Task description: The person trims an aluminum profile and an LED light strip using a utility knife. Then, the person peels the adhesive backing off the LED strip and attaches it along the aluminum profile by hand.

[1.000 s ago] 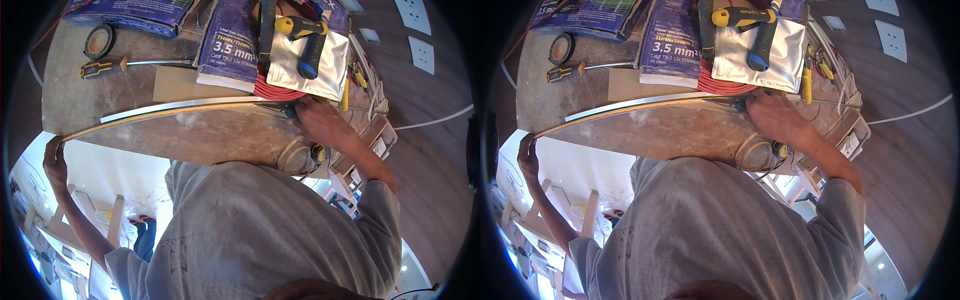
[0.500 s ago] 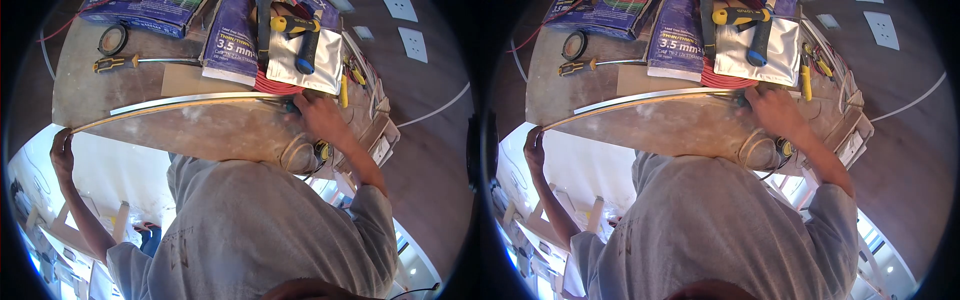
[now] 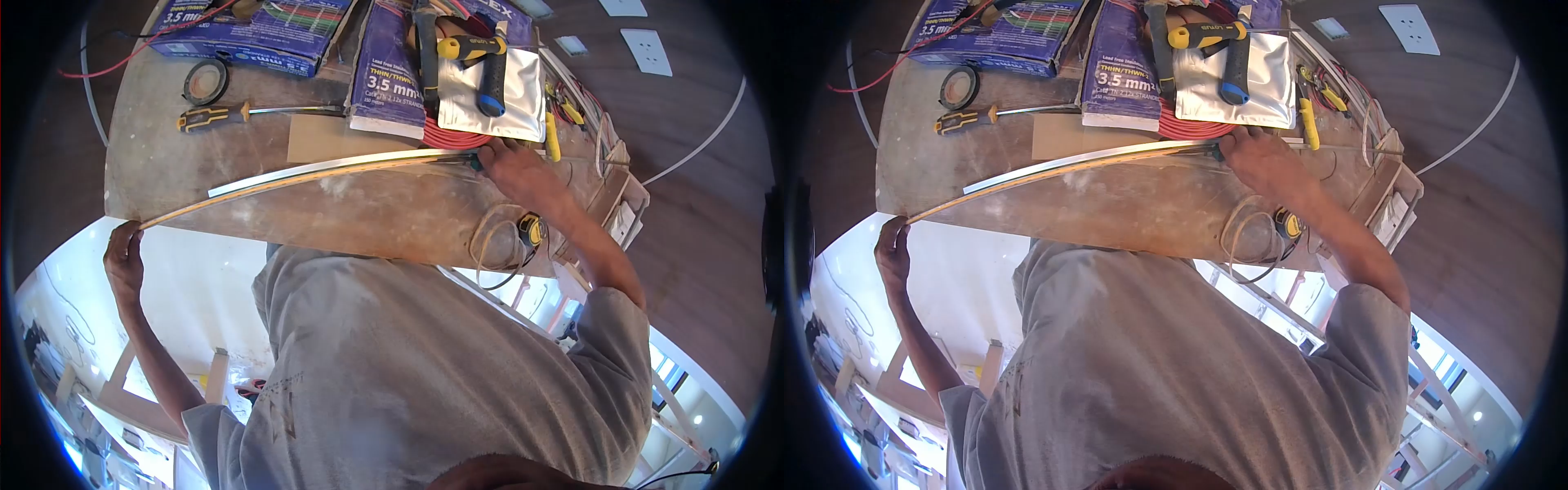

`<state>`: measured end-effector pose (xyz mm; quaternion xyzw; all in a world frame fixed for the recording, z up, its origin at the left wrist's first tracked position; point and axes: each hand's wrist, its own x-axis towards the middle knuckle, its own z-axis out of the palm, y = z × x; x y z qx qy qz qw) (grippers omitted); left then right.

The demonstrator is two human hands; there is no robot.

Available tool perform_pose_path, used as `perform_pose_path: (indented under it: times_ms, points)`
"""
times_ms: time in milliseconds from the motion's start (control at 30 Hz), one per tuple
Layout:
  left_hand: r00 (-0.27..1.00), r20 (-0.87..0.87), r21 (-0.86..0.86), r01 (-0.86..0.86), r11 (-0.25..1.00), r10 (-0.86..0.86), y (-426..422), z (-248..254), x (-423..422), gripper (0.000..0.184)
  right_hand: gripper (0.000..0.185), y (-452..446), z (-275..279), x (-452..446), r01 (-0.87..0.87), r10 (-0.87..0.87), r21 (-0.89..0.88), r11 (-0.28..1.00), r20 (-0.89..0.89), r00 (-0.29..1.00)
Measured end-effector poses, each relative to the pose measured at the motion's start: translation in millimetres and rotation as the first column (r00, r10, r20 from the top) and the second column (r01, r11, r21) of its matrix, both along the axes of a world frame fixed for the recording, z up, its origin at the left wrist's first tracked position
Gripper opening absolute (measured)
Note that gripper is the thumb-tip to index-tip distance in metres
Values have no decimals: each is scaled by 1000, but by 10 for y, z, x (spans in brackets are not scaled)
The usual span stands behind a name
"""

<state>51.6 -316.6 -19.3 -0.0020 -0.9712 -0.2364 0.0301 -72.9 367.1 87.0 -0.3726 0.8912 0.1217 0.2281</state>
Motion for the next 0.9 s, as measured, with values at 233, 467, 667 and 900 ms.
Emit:
perform_pose_path:
  times_ms: [233, 467, 667, 900]
  points:
    - [1000, 8, -4, -10, 1000, 10, 15, 5, 9, 14, 34, 40, -42, -37, 33, -34, 42, 999, 28, 999]
    - [1000, 26, -18, 10, 1000, -10, 74, 84, -10, 14, 61, 38, -65, 63, 186, -185, -97, 978, 20, 983]
    - [997, 65, -17, 36, 999, -34, 80, 154, -54, 15, 81, -11, -51, 193, 406, -398, -67, 912, 100, 912]
    - [997, 58, 9, 60, 998, -60, 55, 152, -78, 18, 70, -99, 2, 273, 467, -460, -61, 882, 103, 882]
